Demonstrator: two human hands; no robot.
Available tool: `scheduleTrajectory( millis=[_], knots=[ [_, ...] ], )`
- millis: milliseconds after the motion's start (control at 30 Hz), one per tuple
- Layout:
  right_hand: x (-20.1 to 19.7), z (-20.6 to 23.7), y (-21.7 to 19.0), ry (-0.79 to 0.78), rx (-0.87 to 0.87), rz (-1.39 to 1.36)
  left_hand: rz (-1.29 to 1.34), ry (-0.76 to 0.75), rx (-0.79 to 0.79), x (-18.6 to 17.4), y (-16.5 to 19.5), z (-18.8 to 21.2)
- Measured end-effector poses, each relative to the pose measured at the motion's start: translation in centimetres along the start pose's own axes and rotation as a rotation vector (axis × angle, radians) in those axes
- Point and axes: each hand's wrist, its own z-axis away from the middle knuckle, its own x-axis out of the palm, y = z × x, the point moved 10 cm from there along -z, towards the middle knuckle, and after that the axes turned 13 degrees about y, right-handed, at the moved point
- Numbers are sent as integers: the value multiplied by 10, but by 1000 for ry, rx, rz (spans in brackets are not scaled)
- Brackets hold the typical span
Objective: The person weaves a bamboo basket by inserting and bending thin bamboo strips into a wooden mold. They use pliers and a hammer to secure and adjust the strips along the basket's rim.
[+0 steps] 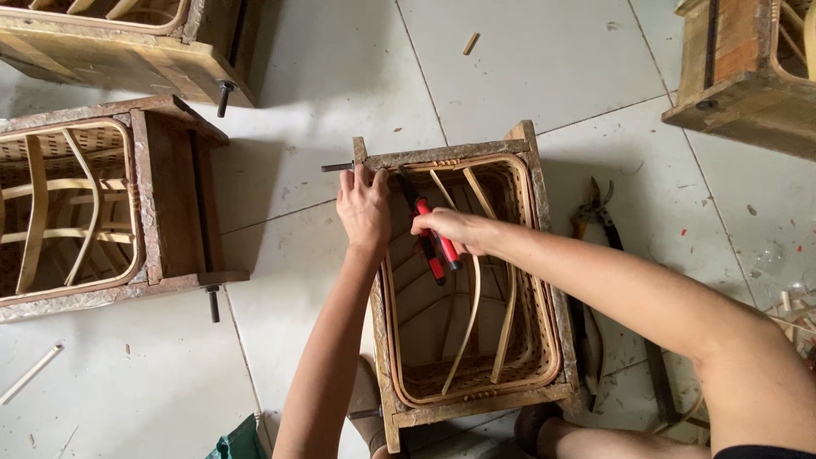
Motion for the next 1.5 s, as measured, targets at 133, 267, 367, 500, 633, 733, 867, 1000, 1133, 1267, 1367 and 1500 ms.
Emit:
scheduleTrajectory(
  millis=[133, 267, 367, 500, 633, 733, 867, 1000, 1133, 1267, 1367, 1500],
  knots=[
    [-1, 6, 3, -70, 162, -27, -52, 6, 28, 0, 2, 0],
    [-3, 11, -5, -98, 137, 7, -79, 22, 50, 1, 4, -4],
    [-8, 14, -5, -72, 170, -12, -57, 18, 58, 1, 3, -4],
    [-14, 16, -10, -50, 133, 24, -25, 21, 92, 1, 5, -1],
    [-15, 17, -15, -27, 78, 53, -77, -19, 164, 6, 9, 1],
    [-13, 17, -16, -22, 61, 62, -85, -47, 188, 10, 11, 2],
    [-13, 18, -18, -12, 48, 82, -76, -51, 209, 11, 13, 4],
    [-15, 19, -20, -17, 47, 104, -90, -50, 228, 12, 14, 3],
    [-17, 14, -15, -29, 64, 105, -76, -64, 218, 8, 15, -1],
    [-14, 3, -3, -36, 19, 162, 55, 19, -8, -12, 3, 1],
    [-5, -5, -4, -62, -119, 240, 331, 63, -400, -18, -29, 21],
    [2, -9, -6, -87, -106, 293, 843, -110, -940, 19, -67, 64]
  ],
)
